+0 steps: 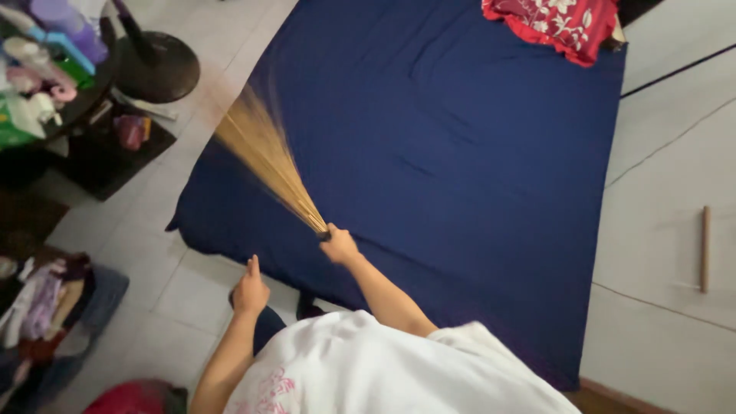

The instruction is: The person uses a straw broom to repeatedly sweep and pat a blue bedsheet on a bed. They occasionally adjust the sheet with their hands while continuing to sweep the surface.

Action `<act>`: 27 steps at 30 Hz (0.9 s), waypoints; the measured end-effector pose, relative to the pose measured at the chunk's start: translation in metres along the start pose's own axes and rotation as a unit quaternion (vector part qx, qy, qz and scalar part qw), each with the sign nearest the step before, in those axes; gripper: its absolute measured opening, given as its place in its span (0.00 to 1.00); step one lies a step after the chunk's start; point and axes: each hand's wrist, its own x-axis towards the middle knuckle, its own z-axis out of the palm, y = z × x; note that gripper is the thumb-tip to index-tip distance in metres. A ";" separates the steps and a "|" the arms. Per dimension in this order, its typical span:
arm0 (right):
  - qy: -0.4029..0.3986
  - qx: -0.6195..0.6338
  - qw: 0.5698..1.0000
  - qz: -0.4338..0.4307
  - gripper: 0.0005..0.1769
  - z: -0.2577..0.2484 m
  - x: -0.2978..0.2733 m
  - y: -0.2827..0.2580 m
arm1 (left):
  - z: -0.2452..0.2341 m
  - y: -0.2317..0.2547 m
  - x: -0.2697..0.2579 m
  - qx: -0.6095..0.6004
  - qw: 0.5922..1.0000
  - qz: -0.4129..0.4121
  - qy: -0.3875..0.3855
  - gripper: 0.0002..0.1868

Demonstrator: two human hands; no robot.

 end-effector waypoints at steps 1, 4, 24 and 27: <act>0.005 0.001 1.000 0.004 0.17 -0.017 0.001 -0.002 | 0.000 0.004 0.012 0.002 1.000 0.006 -0.003 0.41; 0.006 -0.068 0.998 0.000 0.20 -0.052 -0.003 0.000 | -0.003 0.008 0.044 0.010 0.999 0.027 -0.023 0.40; -0.013 0.292 0.916 0.274 0.23 0.036 0.156 -0.152 | -0.092 -0.058 0.224 0.088 0.981 0.119 -0.129 0.40; 0.025 0.312 0.913 0.260 0.24 0.017 0.151 -0.175 | -0.109 -0.038 0.253 0.116 0.967 0.165 -0.157 0.43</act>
